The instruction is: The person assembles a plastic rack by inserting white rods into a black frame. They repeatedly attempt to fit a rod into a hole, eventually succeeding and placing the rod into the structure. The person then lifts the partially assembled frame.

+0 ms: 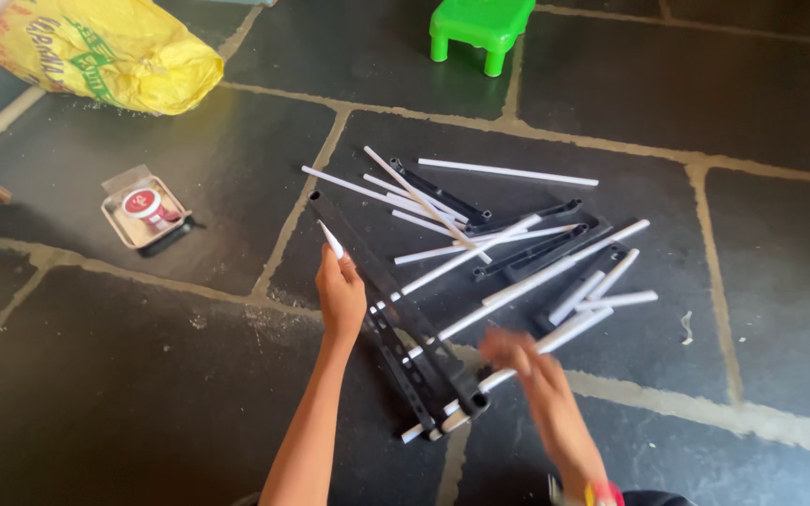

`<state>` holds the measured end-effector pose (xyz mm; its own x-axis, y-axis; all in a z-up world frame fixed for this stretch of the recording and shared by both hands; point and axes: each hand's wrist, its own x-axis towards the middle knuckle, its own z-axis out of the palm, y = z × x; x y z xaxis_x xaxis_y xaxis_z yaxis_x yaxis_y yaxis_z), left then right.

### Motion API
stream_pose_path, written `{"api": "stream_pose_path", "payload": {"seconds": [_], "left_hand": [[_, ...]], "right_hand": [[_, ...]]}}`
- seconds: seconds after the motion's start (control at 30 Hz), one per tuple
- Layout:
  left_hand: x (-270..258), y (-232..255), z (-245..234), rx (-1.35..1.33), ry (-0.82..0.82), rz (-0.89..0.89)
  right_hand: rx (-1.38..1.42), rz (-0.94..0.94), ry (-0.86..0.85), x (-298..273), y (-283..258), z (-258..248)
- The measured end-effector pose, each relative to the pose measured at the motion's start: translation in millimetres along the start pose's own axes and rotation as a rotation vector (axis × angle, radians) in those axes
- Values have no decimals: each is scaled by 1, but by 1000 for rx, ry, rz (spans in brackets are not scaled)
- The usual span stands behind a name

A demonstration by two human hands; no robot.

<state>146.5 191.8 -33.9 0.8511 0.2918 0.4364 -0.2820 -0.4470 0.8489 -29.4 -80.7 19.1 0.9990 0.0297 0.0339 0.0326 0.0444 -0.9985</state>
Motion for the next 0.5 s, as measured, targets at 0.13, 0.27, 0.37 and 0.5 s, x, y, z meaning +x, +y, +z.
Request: {"api": "stream_pose_path", "payload": {"seconds": [0.13, 0.27, 0.37, 0.5], "left_hand": [[-27, 11, 9, 87, 126, -42], [-52, 30, 9, 114, 139, -16], [-92, 32, -2, 187, 345, 234], [-203, 62, -6, 20, -88, 193]], "right_hand": [[58, -149, -24, -58, 6, 19], [234, -113, 219, -44, 37, 23], [247, -36, 298, -34, 46, 13], [264, -90, 151, -21, 42, 5]]}}
